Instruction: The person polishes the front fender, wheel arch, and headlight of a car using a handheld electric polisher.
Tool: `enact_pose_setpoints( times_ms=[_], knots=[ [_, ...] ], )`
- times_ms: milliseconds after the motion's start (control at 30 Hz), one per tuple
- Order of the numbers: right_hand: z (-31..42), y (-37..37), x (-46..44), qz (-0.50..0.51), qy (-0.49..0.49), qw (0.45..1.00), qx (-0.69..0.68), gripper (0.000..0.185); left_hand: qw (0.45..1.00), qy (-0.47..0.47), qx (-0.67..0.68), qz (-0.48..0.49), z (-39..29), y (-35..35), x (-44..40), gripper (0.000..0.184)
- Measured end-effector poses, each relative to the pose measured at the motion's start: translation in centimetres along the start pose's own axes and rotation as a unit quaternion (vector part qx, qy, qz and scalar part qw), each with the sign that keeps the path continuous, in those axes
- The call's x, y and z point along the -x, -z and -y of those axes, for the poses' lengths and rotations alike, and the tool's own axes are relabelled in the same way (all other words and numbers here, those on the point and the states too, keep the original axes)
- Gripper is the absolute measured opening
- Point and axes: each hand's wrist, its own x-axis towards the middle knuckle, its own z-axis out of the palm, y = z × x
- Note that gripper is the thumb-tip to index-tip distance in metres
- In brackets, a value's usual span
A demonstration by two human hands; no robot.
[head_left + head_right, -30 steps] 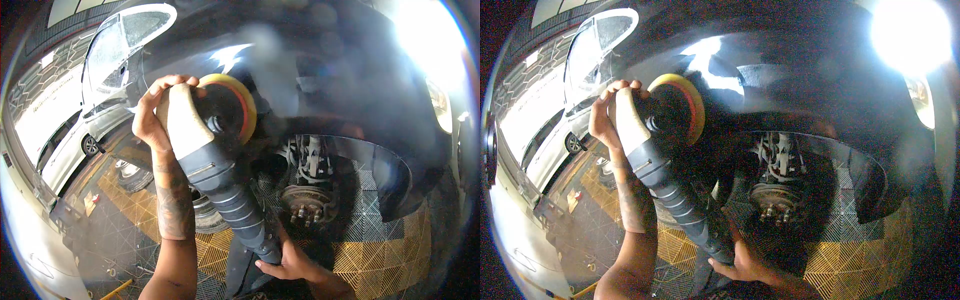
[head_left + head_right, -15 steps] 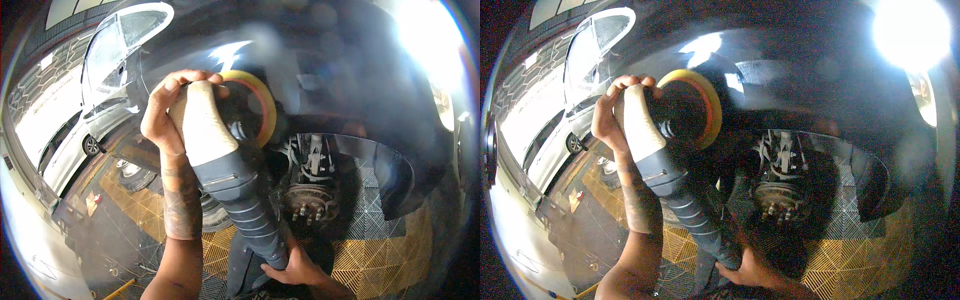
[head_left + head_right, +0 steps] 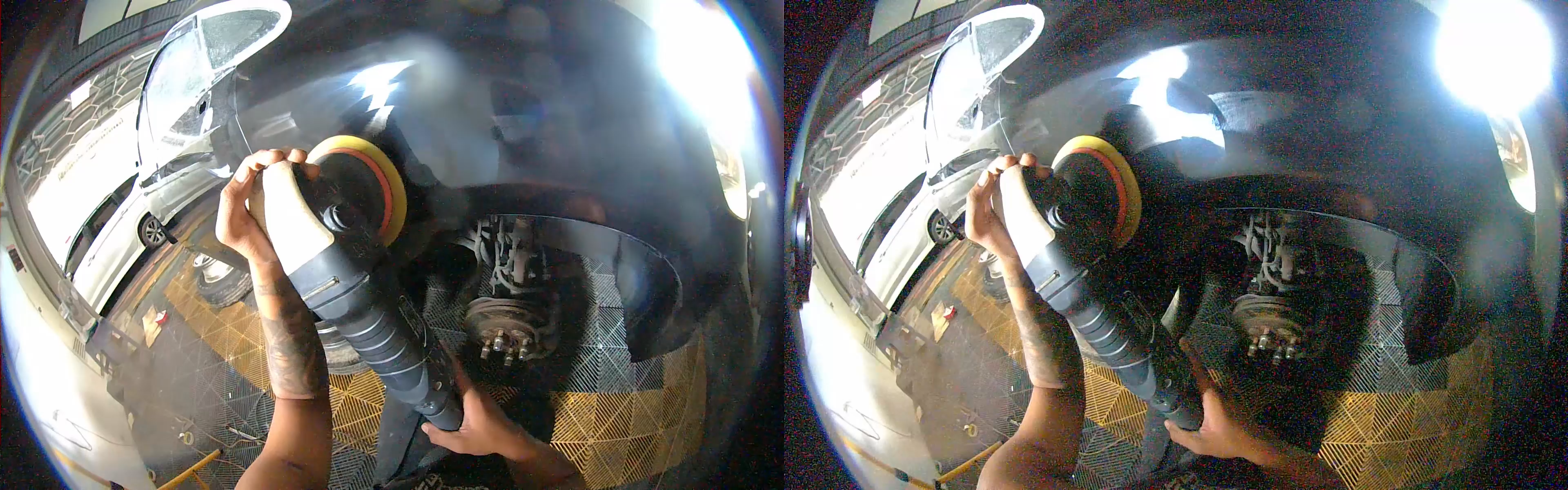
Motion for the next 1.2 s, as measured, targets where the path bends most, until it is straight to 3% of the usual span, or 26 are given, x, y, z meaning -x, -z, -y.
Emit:
enact_pose_setpoints(
  times_ms=[167,233,300,367,433,500,633,667,867,967,1067,1200],
  knots=[
    [0.1,-0.1,0.4,-0.011,0.022,0.999,0.045,0.106,0.999,0.031,0.019,0.024,-0.2,-1.4,-0.7,0.043],
    [-0.3,-0.4,0.8,-0.024,0.012,1.0,0.001,0.103,0.998,0.027,-0.006,0.051,0.0,-2.6,-1.4,0.044],
    [0.1,-0.4,1.1,-0.053,0.022,0.998,0.007,0.101,0.99,0.045,0.053,0.124,0.3,-4.2,-2.1,0.045],
    [0.0,-0.6,1.4,-0.08,0.029,0.996,0.014,0.1,0.989,0.024,0.017,0.144,0.8,-5.3,-2.9,0.045],
    [-0.4,-1.0,1.8,-0.075,0.028,0.994,-0.068,0.097,0.989,0.022,0.03,0.14,0.9,-6.0,-3.2,0.045],
    [-0.1,-0.6,1.6,-0.077,0.026,0.996,-0.038,0.097,0.987,0.039,0.04,0.154,0.8,-6.3,-3.3,0.047],
    [-0.4,-0.7,1.1,-0.08,0.023,0.996,-0.022,0.096,0.994,0.027,-0.028,0.097,0.4,-6.1,-3.0,0.042],
    [-0.3,-0.8,1.0,-0.081,0.023,0.996,-0.026,0.096,0.989,0.025,0.036,0.141,0.5,-5.5,-3.4,0.047],
    [0.4,-0.6,-0.1,-0.077,0.037,0.995,0.047,0.096,0.992,0.042,0.034,0.117,-0.3,-3.9,-3.5,0.047],
    [-0.5,-1.1,-0.4,-0.034,0.006,0.999,-0.042,0.109,0.994,0.026,0.044,0.095,-0.1,-3.1,-3.4,0.045],
    [-0.4,-0.9,-1.0,-0.025,0.016,0.999,-0.027,0.109,0.994,0.03,0.045,0.1,-0.5,-2.5,-3.3,0.044],
    [0.4,-0.9,-1.8,-0.042,0.041,0.998,0.02,0.098,0.998,0.009,0.021,0.054,-0.7,-1.0,-2.8,0.042]
  ],
)
